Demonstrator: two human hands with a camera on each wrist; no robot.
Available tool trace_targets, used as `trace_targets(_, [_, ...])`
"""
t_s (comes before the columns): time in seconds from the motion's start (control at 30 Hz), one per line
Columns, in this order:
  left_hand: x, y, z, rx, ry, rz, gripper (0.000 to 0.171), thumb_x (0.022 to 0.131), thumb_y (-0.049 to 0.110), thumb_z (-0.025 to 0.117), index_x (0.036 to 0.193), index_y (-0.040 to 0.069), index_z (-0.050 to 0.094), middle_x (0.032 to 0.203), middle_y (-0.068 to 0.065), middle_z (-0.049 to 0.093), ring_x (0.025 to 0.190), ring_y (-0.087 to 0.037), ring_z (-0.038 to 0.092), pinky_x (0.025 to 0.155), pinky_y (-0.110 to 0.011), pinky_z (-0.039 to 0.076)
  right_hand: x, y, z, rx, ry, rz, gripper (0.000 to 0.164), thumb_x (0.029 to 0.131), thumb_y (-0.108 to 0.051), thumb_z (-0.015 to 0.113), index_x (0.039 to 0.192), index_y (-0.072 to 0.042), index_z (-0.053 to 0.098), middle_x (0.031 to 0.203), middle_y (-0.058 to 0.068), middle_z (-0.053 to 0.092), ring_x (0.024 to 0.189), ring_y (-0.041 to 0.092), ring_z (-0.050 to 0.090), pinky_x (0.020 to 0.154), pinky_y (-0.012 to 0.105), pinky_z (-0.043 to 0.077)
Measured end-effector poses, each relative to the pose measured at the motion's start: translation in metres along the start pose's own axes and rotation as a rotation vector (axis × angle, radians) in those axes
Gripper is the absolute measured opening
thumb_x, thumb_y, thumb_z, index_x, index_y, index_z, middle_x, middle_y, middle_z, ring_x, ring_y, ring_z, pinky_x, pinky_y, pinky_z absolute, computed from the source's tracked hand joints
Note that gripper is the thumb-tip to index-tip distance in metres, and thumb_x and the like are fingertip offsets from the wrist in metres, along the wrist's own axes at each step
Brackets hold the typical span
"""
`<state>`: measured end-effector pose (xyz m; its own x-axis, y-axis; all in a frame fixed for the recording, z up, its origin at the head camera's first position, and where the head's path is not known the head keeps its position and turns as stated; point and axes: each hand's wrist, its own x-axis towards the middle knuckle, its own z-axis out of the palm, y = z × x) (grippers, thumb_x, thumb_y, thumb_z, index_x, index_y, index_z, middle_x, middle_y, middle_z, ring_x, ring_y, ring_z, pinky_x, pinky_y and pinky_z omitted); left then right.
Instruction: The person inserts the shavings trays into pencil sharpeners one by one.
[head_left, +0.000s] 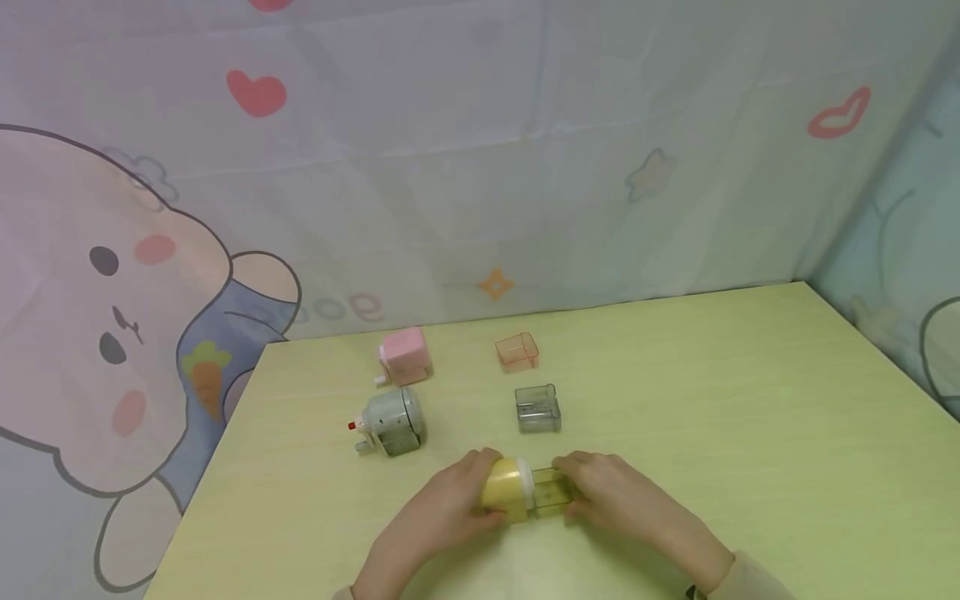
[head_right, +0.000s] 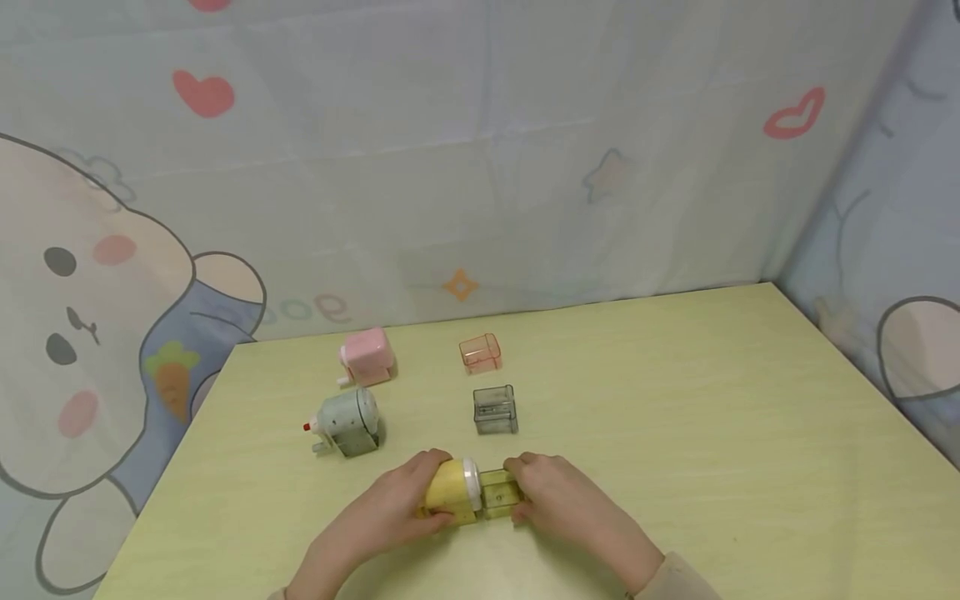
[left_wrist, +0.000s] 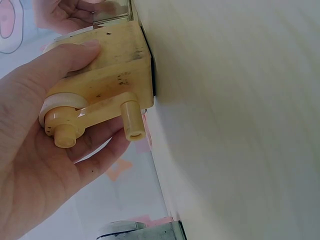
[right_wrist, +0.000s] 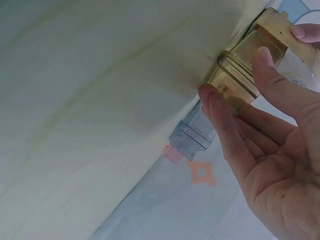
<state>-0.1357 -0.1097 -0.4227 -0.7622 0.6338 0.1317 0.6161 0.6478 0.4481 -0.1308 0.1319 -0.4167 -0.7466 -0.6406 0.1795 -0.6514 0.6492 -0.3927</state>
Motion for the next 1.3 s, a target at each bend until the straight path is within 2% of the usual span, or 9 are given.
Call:
trace_targets(0.33, [0.0038, 0.002, 0.0028, -0.015, 0.009, 0.006, 0.053, 0.073, 0.025, 0.072, 0.115, 0.014, 0.043, 0.088, 0.004, 0.051, 0.069, -0.006, 0.047, 0.06, -0.022, 0.047, 0.0014, -0.0004, 0.0018, 0.007, -0.002, 0.003, 0.045, 0.065, -0.019, 0.076, 0.101, 0.001, 0.059, 0.081, 0.004, 0.062, 0.065, 0.006, 0.049, 0.059, 0.027, 0.051])
trace_targets(0.53, [0.0054, 0.0027, 0.0036, -0.005, 0.01, 0.013, 0.053, 0.072, 0.025, 0.073, 0.115, 0.013, 0.044, 0.086, 0.004, 0.051, 0.068, -0.006, 0.047, 0.059, -0.021, 0.046, 0.0034, -0.0018, 0.0031, -0.008, 0.008, -0.007, 0.045, 0.065, -0.021, 0.076, 0.101, 0.001, 0.059, 0.082, 0.004, 0.062, 0.067, 0.007, 0.049, 0.061, 0.029, 0.051])
trace_targets(0.8, [0.0078, 0.0058, 0.0042, 0.007, 0.008, 0.019, 0.052, 0.072, 0.026, 0.073, 0.114, 0.014, 0.044, 0.084, 0.005, 0.049, 0.067, -0.007, 0.046, 0.057, -0.021, 0.044, 0.006, -0.0053, 0.0038, 0.031, -0.007, -0.01, 0.044, 0.066, -0.022, 0.075, 0.101, 0.0, 0.059, 0.082, 0.004, 0.063, 0.067, 0.007, 0.052, 0.059, 0.025, 0.051])
trace_targets(1.3, [0.0088, 0.008, 0.0032, 0.023, 0.002, 0.016, 0.051, 0.073, 0.025, 0.073, 0.113, 0.013, 0.043, 0.083, 0.005, 0.048, 0.066, -0.007, 0.045, 0.056, -0.021, 0.043, 0.0087, -0.0075, 0.0029, 0.024, -0.018, -0.009, 0.045, 0.065, -0.021, 0.076, 0.101, 0.001, 0.059, 0.084, 0.006, 0.064, 0.07, 0.009, 0.054, 0.061, 0.026, 0.052])
